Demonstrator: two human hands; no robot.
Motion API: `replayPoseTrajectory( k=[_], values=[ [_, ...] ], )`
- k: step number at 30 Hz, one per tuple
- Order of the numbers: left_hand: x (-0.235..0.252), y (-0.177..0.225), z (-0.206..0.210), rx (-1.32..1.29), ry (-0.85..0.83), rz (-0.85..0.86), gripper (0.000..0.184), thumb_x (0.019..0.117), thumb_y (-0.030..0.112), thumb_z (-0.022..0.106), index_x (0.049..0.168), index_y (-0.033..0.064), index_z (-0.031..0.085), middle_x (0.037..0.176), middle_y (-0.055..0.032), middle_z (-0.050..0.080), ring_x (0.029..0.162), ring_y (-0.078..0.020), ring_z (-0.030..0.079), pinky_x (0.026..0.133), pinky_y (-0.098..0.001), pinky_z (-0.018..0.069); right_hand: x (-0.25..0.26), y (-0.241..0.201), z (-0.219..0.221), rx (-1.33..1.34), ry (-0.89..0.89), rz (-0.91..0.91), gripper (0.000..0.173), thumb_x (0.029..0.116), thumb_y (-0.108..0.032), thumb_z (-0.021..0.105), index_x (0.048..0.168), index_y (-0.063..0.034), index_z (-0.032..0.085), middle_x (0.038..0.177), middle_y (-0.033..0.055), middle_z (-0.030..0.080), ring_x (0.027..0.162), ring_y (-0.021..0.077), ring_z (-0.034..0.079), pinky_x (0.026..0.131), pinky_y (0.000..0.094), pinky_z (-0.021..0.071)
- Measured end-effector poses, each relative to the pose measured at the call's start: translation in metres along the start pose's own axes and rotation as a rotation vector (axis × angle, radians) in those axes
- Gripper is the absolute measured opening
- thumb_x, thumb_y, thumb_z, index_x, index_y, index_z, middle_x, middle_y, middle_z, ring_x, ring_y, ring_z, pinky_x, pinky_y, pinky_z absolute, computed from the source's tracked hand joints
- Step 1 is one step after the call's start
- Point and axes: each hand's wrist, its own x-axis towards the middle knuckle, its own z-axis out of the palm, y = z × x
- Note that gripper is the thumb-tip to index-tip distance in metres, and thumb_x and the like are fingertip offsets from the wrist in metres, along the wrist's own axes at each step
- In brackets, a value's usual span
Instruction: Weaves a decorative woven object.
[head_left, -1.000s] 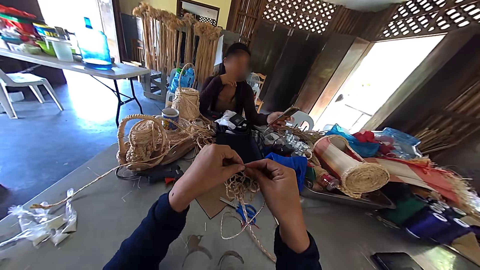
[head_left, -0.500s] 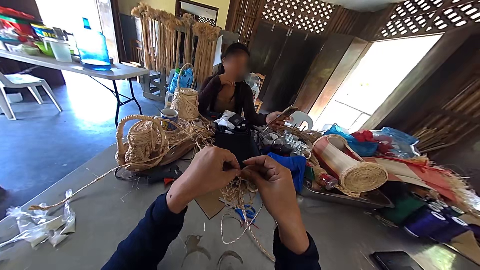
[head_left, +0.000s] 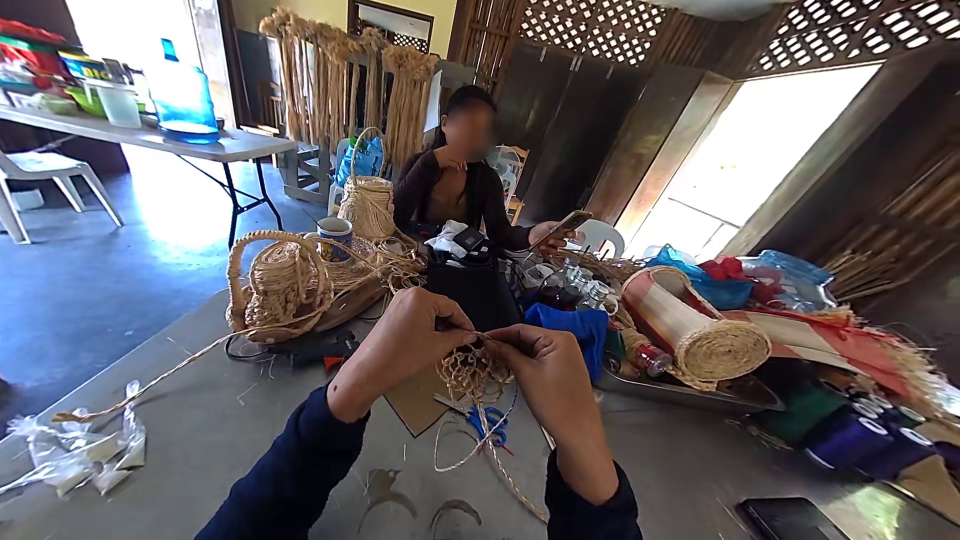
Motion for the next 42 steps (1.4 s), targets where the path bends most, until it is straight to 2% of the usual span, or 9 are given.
replayPoseTrajectory(
  k=[9,12,15,22,25,30,35,38,42],
  values=[
    [-0.001,0.005,-0.002,-0.018,-0.007,-0.069,0.005,0.0906,0.015,0.077,0.09,0.0103,0.079,0.083,0.0059,0.073,0.077,0.0048,0.064,0.072,-0.0162,0.052,0.001,0.004,0.002,-0.054,0.02,-0.066,0.007,0.0906,-0.008,0.072,0.092,-0.0078,0.079,0.08,-0.0025,0.075,0.07,-0.0046,0.066,0.066,0.0132,0.0529],
    [-0.001,0.002,-0.003,-0.063,-0.009,-0.057,0.005,0.0927,0.013,0.074,0.094,0.0101,0.079,0.085,0.0056,0.073,0.079,0.0041,0.065,0.074,-0.0164,0.0532,0.001,0.005,0.002,-0.099,0.035,-0.103,0.009,0.0908,-0.01,0.07,0.092,-0.0079,0.079,0.08,-0.0024,0.074,0.07,-0.0048,0.065,0.065,0.0132,0.0522],
    [-0.001,0.001,-0.003,-0.093,0.014,-0.035,0.007,0.0925,0.008,0.073,0.098,0.0078,0.077,0.089,0.0037,0.074,0.082,0.0028,0.067,0.077,-0.0159,0.0556,0.0,0.003,0.002,-0.13,0.024,-0.084,0.01,0.0916,-0.01,0.068,0.092,-0.0068,0.077,0.078,-0.0022,0.072,0.067,-0.0048,0.063,0.063,0.013,0.0507],
    [-0.004,0.001,0.009,-0.036,0.165,0.102,0.011,0.0938,0.007,0.068,0.101,0.0069,0.077,0.087,0.0029,0.075,0.076,0.0037,0.067,0.072,-0.0143,0.056,-0.003,0.001,0.0,-0.221,0.057,-0.142,0.011,0.0903,-0.008,0.067,0.09,-0.0061,0.078,0.077,0.0004,0.073,0.066,-0.003,0.064,0.062,0.0142,0.0503],
    [-0.003,0.0,0.011,-0.026,0.157,0.124,0.013,0.0936,0.007,0.069,0.104,0.0062,0.077,0.088,0.0018,0.075,0.078,0.0032,0.068,0.074,-0.0145,0.0562,-0.003,0.001,-0.002,-0.241,0.079,-0.168,0.012,0.0897,-0.008,0.067,0.089,-0.0061,0.078,0.077,0.0013,0.073,0.067,-0.0023,0.064,0.062,0.0145,0.0505],
    [-0.002,-0.004,0.001,-0.08,0.02,0.113,0.009,0.093,0.01,0.071,0.099,0.0061,0.077,0.093,0.0021,0.075,0.086,0.0035,0.069,0.077,-0.0145,0.057,-0.004,0.0,-0.003,-0.234,0.053,-0.165,0.011,0.0898,-0.008,0.067,0.089,-0.0068,0.078,0.079,0.0011,0.074,0.069,-0.002,0.065,0.064,0.0146,0.0509],
    [-0.001,-0.01,0.008,-0.037,0.063,0.234,0.008,0.0911,0.013,0.072,0.092,0.008,0.077,0.087,0.0042,0.074,0.081,0.0051,0.067,0.076,-0.0137,0.0563,-0.004,-0.001,-0.002,-0.225,0.034,-0.123,0.011,0.0902,-0.008,0.067,0.089,-0.007,0.078,0.078,0.0004,0.073,0.067,-0.0026,0.064,0.063,0.0142,0.0505],
    [0.0,-0.014,0.013,0.02,0.09,0.313,0.009,0.09,0.012,0.07,0.09,0.0078,0.078,0.086,0.0023,0.074,0.081,0.0037,0.067,0.076,-0.0143,0.0555,-0.005,-0.002,-0.001,-0.224,0.026,-0.113,0.011,0.0903,-0.008,0.067,0.09,-0.0066,0.078,0.078,0.0008,0.073,0.067,-0.0018,0.064,0.063,0.0151,0.0508],
    [-0.001,-0.013,0.015,0.111,0.086,0.322,0.011,0.0909,0.012,0.069,0.09,0.0087,0.079,0.086,0.0,0.074,0.081,0.0002,0.069,0.076,-0.0167,0.0555,-0.005,-0.003,-0.001,-0.241,0.016,-0.118,0.012,0.0903,-0.007,0.067,0.09,-0.0063,0.078,0.079,0.0018,0.073,0.07,-0.0003,0.065,0.065,0.0167,0.0514]
  ],
)
